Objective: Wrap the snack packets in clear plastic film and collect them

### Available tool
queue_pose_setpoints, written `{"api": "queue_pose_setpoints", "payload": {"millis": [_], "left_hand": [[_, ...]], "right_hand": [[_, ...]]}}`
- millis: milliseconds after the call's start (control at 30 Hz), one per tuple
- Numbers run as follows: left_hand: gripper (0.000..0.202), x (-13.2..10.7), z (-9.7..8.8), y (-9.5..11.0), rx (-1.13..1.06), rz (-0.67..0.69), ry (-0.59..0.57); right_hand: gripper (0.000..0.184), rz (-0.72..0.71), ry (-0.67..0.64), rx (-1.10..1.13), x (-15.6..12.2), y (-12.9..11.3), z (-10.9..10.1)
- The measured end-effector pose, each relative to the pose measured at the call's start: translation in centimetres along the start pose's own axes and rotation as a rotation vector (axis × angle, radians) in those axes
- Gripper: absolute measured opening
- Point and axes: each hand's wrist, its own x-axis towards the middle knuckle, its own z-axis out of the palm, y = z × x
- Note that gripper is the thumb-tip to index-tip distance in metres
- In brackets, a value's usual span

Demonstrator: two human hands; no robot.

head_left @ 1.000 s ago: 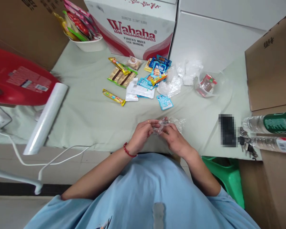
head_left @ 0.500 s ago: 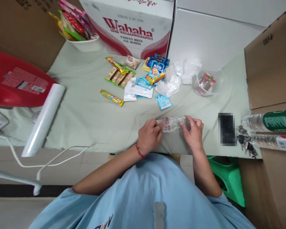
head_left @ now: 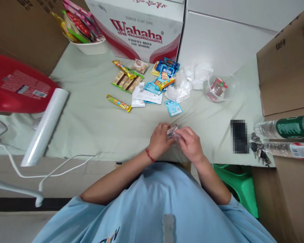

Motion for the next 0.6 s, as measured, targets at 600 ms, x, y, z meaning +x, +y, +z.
{"api": "queue_pose_setpoints", "payload": {"millis": [600], "left_hand": [[0.042, -1.2, -5.8, 3.6, -1.027, -0.352, -0.186]], "right_hand": [[0.049, -0.140, 0.174, -0.354, -1.2, 0.4, 5.1]]}}
